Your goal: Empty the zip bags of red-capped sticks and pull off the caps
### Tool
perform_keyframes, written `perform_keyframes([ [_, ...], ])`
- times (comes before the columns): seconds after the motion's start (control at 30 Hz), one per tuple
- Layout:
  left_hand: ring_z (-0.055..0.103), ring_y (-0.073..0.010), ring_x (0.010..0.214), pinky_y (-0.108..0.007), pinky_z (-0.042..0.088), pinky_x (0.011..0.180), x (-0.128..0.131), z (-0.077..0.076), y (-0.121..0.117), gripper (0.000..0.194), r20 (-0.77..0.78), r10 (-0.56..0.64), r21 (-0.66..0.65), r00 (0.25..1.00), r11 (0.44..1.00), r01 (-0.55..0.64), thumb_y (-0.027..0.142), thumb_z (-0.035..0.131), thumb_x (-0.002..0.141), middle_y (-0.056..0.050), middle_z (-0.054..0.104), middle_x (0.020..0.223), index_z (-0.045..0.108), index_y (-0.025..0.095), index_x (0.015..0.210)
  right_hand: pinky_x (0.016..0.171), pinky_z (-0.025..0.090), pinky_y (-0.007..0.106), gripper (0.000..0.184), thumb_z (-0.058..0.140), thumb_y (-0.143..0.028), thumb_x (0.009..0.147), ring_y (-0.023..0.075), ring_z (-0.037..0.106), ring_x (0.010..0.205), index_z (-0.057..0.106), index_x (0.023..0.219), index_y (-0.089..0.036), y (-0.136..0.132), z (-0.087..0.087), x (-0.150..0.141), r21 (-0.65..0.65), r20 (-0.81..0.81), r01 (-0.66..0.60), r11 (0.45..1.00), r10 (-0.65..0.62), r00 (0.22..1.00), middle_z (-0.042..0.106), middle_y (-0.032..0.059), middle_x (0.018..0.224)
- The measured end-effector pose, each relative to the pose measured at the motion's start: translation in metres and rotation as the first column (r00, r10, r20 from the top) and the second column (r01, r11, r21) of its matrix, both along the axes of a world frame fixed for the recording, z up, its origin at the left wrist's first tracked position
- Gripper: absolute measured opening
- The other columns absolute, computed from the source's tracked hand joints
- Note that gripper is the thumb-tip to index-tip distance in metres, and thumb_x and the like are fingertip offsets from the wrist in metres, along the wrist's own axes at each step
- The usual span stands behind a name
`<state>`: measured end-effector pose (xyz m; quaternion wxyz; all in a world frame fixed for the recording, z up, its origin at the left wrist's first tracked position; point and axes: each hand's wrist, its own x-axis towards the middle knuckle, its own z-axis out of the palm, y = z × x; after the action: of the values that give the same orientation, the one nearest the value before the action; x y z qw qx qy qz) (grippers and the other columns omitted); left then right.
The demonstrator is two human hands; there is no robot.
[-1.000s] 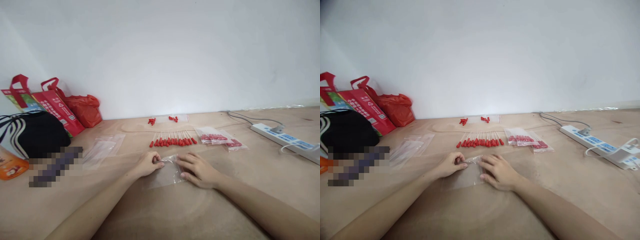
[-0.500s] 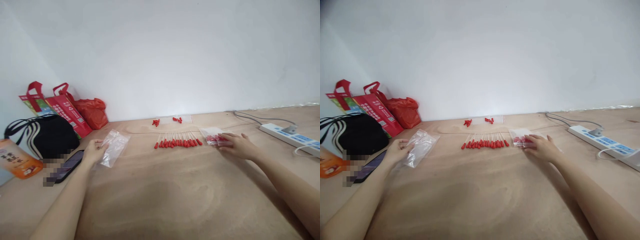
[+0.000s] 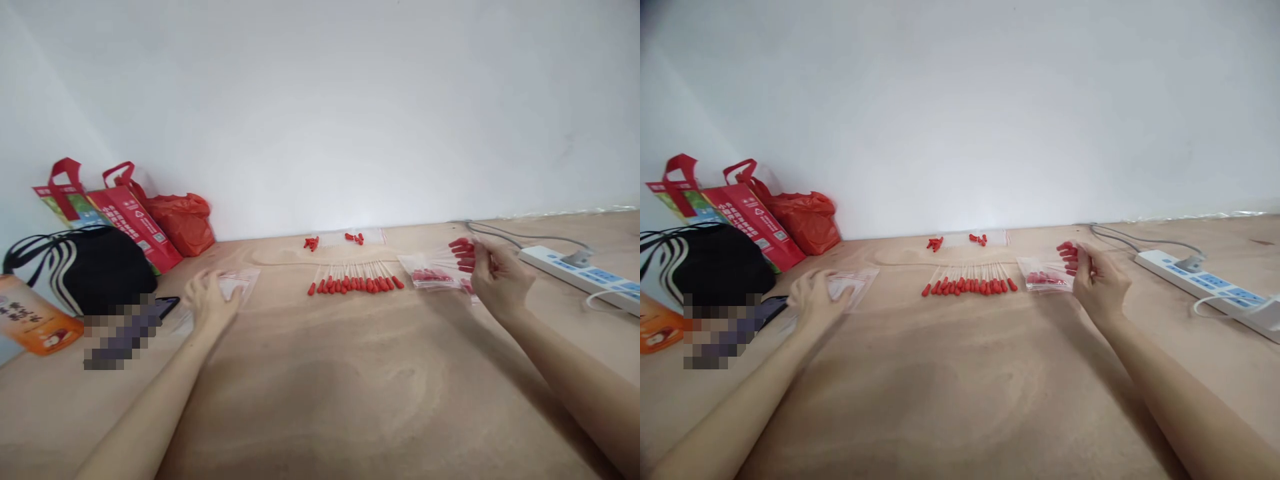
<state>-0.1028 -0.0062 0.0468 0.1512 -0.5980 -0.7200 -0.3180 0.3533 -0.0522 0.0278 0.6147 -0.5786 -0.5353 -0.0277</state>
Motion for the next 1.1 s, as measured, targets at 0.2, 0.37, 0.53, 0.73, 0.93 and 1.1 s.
perform_keyframes([
  [0.2,0.050,-0.0216,0.103,-0.037,0.042,0.086,0.086,-0.019,-0.024,0.040,0.572,-0.594,-0.042,0.566,0.667,0.743,0.045,0.048,0.077,-0.009,0.048,0.112,0.041,0.020,0.108,0.036,0.045,0.023,0.035,0.053,-0.053,0.073,0.0108,0.052,0.043,0.059,0.083,-0.020,-0.021,0.005,-0.078,-0.131,-0.493,-0.401,0.907,0.291,0.820,0.059,-0.0011,0.060],
  [0.37,0.056,-0.0176,0.089,-0.034,0.047,0.078,0.122,-0.033,-0.044,0.042,0.749,-0.566,-0.077,0.344,0.442,0.894,0.041,0.051,0.076,-0.011,0.043,0.118,0.038,0.019,0.110,0.038,0.046,0.023,0.032,0.060,-0.050,0.068,0.0090,0.049,0.039,0.052,0.070,-0.019,-0.028,-0.025,-0.123,-0.149,-0.820,-0.797,0.585,0.377,0.430,0.051,-0.0063,0.047],
  [0.53,0.054,-0.0205,0.091,-0.035,0.046,0.078,0.117,-0.038,-0.043,0.040,0.547,-0.676,-0.218,0.494,0.455,0.863,0.026,0.058,0.071,-0.008,0.052,0.106,0.044,0.019,0.107,0.044,0.048,0.022,0.027,0.063,-0.042,0.066,0.0103,0.056,0.048,0.057,0.072,-0.016,-0.027,-0.031,-0.121,-0.211,-0.853,-0.887,0.411,0.365,0.372,0.060,-0.0014,0.057],
  [0.73,0.044,-0.0245,0.109,-0.041,0.035,0.095,0.117,-0.029,-0.043,0.033,0.281,-0.818,-0.201,0.501,0.461,0.864,0.022,0.060,0.070,-0.008,0.049,0.112,0.052,0.020,0.102,0.045,0.048,0.019,0.023,0.066,-0.020,0.059,0.0086,0.057,0.049,0.058,0.080,-0.015,-0.023,-0.026,-0.110,-0.407,-0.794,-0.831,0.379,0.304,0.527,0.062,-0.0020,0.056],
  [0.93,0.055,-0.0164,0.091,-0.030,0.044,0.083,0.152,-0.027,-0.043,0.021,0.202,-0.939,-0.162,0.278,0.247,0.955,0.020,0.050,0.080,-0.007,0.055,0.100,0.057,0.017,0.100,0.044,0.044,0.017,0.048,0.069,-0.013,0.052,0.0079,0.055,0.049,0.045,0.093,-0.017,-0.025,-0.024,-0.118,-0.430,-0.772,-0.775,0.463,0.257,0.581,0.060,-0.0063,0.053],
  [1.1,0.056,-0.0140,0.085,-0.026,0.045,0.075,0.166,-0.034,-0.027,0.022,-0.001,-0.975,-0.203,0.223,0.219,0.955,0.016,0.045,0.083,-0.007,0.056,0.102,0.061,0.018,0.097,0.043,0.040,0.018,0.055,0.074,-0.022,0.048,0.0090,0.054,0.048,0.037,0.089,-0.021,-0.027,-0.028,-0.121,-0.395,-0.764,-0.777,0.490,0.293,0.574,0.058,-0.0088,0.053],
])
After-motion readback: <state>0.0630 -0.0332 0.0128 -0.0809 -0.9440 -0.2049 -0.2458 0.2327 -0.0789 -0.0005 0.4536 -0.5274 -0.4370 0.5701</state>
